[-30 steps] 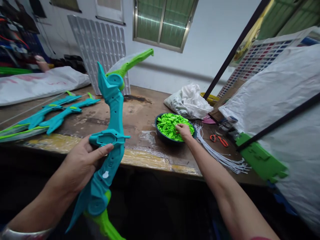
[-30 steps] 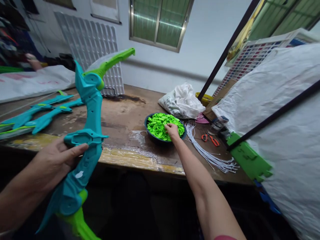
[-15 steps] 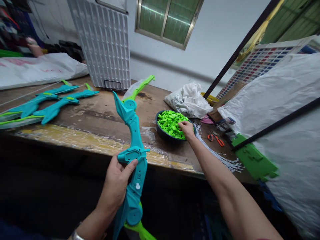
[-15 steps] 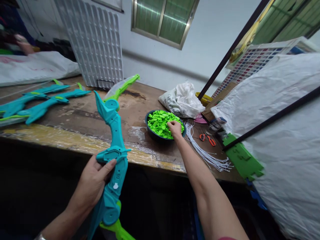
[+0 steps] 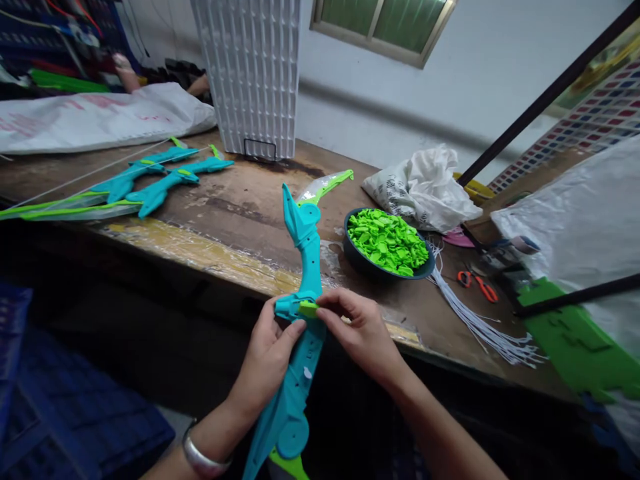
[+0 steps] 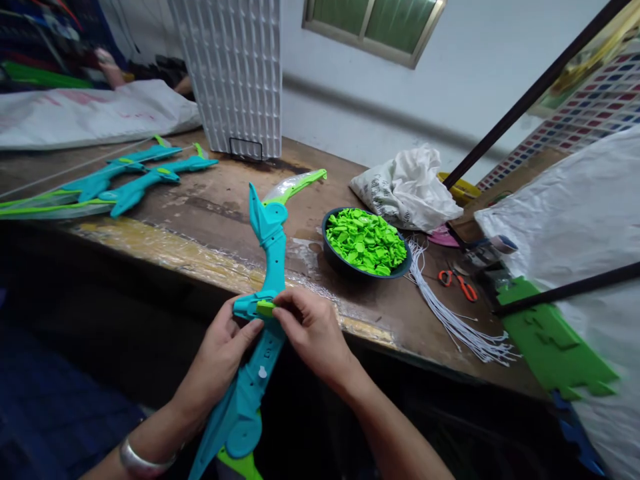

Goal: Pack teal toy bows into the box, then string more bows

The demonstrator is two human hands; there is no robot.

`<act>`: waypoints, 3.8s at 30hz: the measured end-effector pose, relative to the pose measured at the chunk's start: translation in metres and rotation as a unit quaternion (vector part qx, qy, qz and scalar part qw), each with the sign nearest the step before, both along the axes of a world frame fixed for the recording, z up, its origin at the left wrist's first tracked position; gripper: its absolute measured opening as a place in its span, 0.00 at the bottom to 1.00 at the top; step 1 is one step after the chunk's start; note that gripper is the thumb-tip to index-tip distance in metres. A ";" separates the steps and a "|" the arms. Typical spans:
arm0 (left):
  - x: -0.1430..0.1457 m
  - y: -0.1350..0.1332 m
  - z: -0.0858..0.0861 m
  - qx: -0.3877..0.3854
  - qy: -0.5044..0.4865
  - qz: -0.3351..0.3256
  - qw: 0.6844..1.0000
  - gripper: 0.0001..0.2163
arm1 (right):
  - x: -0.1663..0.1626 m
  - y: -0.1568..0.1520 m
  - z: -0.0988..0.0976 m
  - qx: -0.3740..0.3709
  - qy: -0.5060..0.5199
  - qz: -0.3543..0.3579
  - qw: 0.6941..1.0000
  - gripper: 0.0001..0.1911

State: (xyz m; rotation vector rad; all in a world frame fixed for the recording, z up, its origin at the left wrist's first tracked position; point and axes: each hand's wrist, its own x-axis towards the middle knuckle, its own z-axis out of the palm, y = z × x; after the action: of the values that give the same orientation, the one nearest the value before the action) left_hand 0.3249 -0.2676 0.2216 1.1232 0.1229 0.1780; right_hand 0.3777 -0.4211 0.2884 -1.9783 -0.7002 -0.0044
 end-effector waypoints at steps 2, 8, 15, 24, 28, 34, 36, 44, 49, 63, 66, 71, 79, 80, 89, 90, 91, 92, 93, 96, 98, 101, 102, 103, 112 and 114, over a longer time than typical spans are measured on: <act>-0.003 0.000 0.002 0.009 0.000 -0.002 1.000 0.21 | -0.004 0.002 -0.004 -0.030 -0.052 -0.014 0.998 0.04; -0.007 -0.001 0.003 0.019 0.003 -0.013 1.000 0.21 | -0.008 0.003 -0.007 -0.075 -0.123 -0.037 0.989 0.05; -0.015 -0.002 0.006 0.017 -0.008 -0.028 0.999 0.19 | -0.017 0.004 -0.004 -0.097 -0.223 0.018 0.970 0.06; -0.026 0.000 0.015 0.013 -0.004 -0.048 0.999 0.18 | -0.024 -0.002 0.012 -0.198 -0.340 0.050 0.918 0.10; -0.029 0.000 0.017 0.011 0.004 -0.059 0.998 0.19 | -0.035 0.000 0.014 -0.210 -0.321 0.033 0.923 0.08; -0.033 0.003 0.020 0.049 0.009 -0.034 0.998 0.19 | -0.043 -0.003 0.005 -0.105 -0.202 -0.063 0.972 0.19; -0.035 0.004 0.022 0.057 0.006 -0.036 0.998 0.19 | -0.038 -0.006 0.006 -0.061 -0.095 -0.059 0.992 0.29; -0.054 0.006 0.040 0.123 0.012 -0.029 0.992 0.19 | -0.039 -0.008 0.019 0.101 0.237 0.056 0.965 0.24; -0.058 0.002 0.049 0.128 0.023 -0.006 0.991 0.17 | -0.046 -0.006 0.015 0.114 0.215 0.034 0.969 0.20; -0.022 0.014 -0.002 -0.137 0.167 -0.067 0.974 0.28 | -0.028 -0.004 -0.001 0.054 0.089 0.045 0.993 0.17; -0.016 0.023 -0.008 -0.190 0.179 -0.043 0.964 0.23 | 0.009 -0.027 0.005 -0.047 0.009 -0.061 0.997 0.10; -0.003 0.030 -0.007 -0.265 0.158 -0.026 0.951 0.22 | 0.121 -0.086 0.017 -0.201 -0.087 -0.308 0.926 0.12; -0.014 0.032 0.030 -0.330 0.184 -0.008 0.926 0.35 | 0.202 -0.102 0.007 -0.405 -0.078 -0.336 0.847 0.16; -0.015 0.033 0.034 -0.328 0.136 -0.026 0.934 0.40 | 0.203 -0.099 0.007 -0.421 -0.071 -0.329 0.843 0.14; -0.011 0.036 0.029 -0.340 -0.107 -0.196 0.913 0.51 | 0.200 -0.099 0.023 -0.385 -0.129 -0.315 0.858 0.13; -0.013 0.030 0.026 -0.337 -0.100 -0.194 0.916 0.51 | 0.192 -0.095 0.023 -0.337 -0.141 -0.308 0.878 0.12; -0.015 0.024 0.022 -0.333 -0.092 -0.192 0.918 0.51 | 0.180 -0.089 0.023 -0.285 -0.150 -0.293 0.900 0.12; -0.018 0.018 0.018 -0.330 -0.085 -0.192 0.920 0.51 | 0.165 -0.082 0.021 -0.232 -0.152 -0.269 0.922 0.11; -0.022 0.013 0.014 -0.327 -0.079 -0.191 0.922 0.51 | 0.146 -0.072 0.019 -0.185 -0.149 -0.239 0.941 0.10; -0.031 0.006 0.003 -0.316 -0.062 -0.186 0.928 0.54 | 0.070 -0.037 0.011 -0.106 -0.136 -0.140 0.975 0.06; -0.038 0.010 -0.003 -0.291 -0.054 -0.198 0.935 0.56 | 0.016 -0.014 0.007 -0.095 -0.158 -0.070 0.980 0.04; -0.050 0.019 -0.012 -0.239 -0.005 -0.209 0.948 0.48 | -0.048 0.010 -0.001 -0.144 -0.217 -0.015 0.965 0.10; -0.054 0.021 -0.014 -0.225 0.021 -0.199 0.954 0.43 | -0.064 0.015 -0.004 -0.166 -0.239 -0.014 0.957 0.12; -0.058 0.021 -0.016 -0.212 0.046 -0.185 0.959 0.38 | -0.077 0.018 -0.009 -0.190 -0.259 -0.018 0.947 0.13; -0.070 0.013 -0.022 -0.232 0.084 -0.184 0.951 0.33 | -0.114 0.017 -0.029 -0.195 -0.170 -0.028 0.966 0.14; -0.069 0.014 -0.023 -0.248 0.089 -0.205 0.943 0.35 | -0.107 0.011 -0.026 -0.179 -0.134 -0.012 0.975 0.13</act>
State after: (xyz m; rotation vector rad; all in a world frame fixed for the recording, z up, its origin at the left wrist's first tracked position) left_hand 0.2556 -0.2537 0.1983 0.6369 0.0852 -0.3162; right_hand 0.2705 -0.4104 0.2621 -2.3587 -0.9010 -0.1728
